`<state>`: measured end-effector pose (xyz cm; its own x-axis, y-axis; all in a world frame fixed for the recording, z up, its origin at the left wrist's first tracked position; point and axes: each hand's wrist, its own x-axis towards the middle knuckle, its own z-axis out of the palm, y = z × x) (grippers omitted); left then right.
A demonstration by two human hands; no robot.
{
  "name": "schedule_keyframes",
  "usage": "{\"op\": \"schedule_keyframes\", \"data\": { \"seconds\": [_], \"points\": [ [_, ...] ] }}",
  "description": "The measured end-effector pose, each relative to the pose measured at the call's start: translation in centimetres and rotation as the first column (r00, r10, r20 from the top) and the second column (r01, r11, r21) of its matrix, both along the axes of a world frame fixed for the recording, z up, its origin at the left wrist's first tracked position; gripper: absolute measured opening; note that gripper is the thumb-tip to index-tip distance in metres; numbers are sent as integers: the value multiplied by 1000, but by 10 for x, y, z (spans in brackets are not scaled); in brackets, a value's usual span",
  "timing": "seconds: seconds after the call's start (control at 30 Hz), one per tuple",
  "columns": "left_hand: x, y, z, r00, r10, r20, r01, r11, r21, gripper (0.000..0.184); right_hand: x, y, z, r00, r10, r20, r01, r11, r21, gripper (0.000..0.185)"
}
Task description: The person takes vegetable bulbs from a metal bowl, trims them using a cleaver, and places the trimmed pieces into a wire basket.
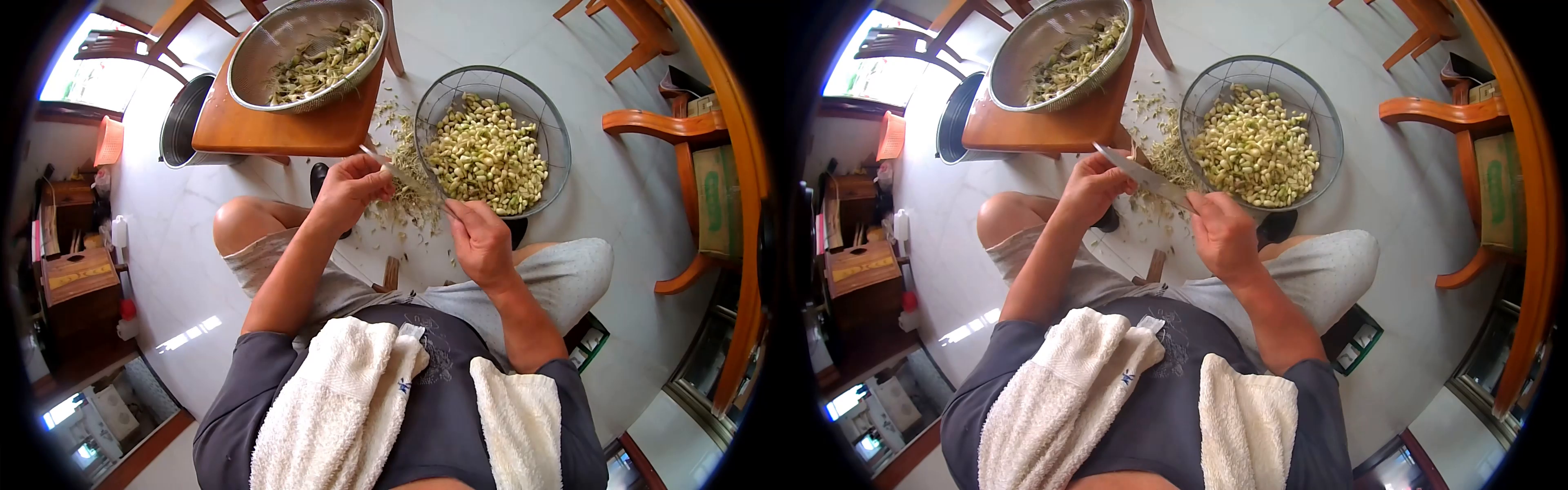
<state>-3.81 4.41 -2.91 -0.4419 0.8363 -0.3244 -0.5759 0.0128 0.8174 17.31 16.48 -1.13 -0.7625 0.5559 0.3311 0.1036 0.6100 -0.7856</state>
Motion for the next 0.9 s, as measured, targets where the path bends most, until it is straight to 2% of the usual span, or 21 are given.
{"op": "schedule_keyframes", "data": {
  "seconds": [0.23, 0.57, 0.67, 0.73, 0.77, 0.83, 0.9],
  "points": [
    [16, -1, -3, 997, 8, 80, -5, 1000, -30, 24, 0, -3, 4, 997, 29, 70, -42, 981, 192, 36],
    [24, -1, 8, 998, 31, 52, -29, 999, -44, 14, -3, -7, 2, 996, 19, 86, -36, 978, 208, 33],
    [22, -6, 3, 999, -30, -23, 28, 998, -51, 13, -4, -12, -7, 997, 9, 78, -24, 981, 194, 28],
    [21, -9, 4, 999, -17, -32, 11, 987, -159, 13, -4, -15, -15, 997, -14, 82, -3, 980, 200, 21],
    [21, -11, 6, 999, -10, -38, 2, 977, -211, 14, -3, -15, -22, 979, -43, 199, 6, 983, 182, 20],
    [20, -13, 11, 1000, -22, -14, 19, 980, -198, 17, 0, -11, -32, 901, -94, 423, 32, 988, 150, 20],
    [19, -17, 12, 999, -21, 24, 25, 986, -165, 19, 3, -6, -37, 918, -101, 383, 66, 992, 103, 15]
  ]
}}
